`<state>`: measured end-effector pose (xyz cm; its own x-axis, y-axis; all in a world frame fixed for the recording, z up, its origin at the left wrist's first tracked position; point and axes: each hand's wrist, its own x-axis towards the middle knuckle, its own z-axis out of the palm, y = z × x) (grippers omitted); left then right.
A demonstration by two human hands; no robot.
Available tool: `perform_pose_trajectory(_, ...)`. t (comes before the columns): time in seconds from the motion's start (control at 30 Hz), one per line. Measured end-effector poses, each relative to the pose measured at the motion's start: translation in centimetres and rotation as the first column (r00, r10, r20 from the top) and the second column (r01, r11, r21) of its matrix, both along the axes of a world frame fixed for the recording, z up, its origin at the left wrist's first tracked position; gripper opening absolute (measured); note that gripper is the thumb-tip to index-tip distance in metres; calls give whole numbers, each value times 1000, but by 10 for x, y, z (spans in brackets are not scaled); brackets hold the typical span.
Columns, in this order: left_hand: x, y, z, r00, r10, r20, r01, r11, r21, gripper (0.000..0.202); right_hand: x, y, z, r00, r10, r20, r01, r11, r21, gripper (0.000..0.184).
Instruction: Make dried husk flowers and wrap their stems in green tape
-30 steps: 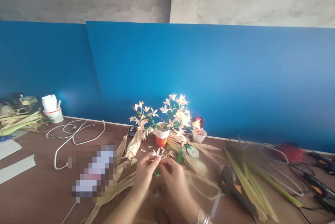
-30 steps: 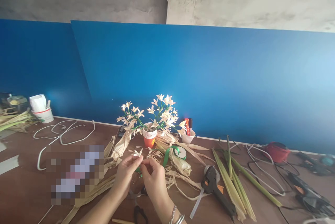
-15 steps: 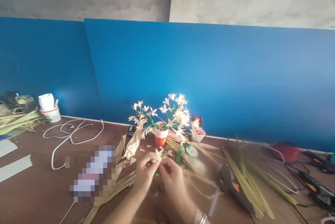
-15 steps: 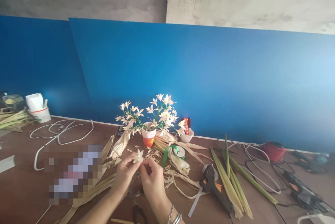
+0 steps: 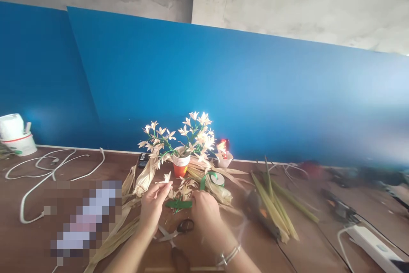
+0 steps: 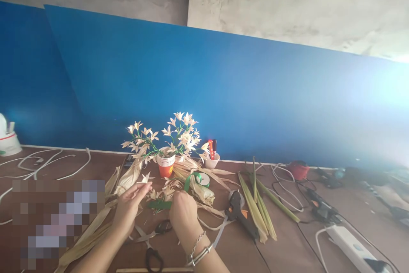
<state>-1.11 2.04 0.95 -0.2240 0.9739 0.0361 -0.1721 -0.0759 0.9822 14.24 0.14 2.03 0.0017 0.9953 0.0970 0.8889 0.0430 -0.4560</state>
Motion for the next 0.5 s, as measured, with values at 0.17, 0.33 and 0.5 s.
perform_pose_trajectory(0.17,2,0,-7,996,-78,-48,79,997,23,36,5,-3,14,982,-64,178,67,998,-11,24)
perform_pose_trajectory(0.33,7,-1,-13,984,-129,-122,138,988,72,32,5,-6,31,969,-86,231,87,996,9,29)
perform_pose_trajectory(0.5,7,1,-17,956,-130,-262,165,979,119,31,52,2,59,961,-100,257,107,994,-11,21)
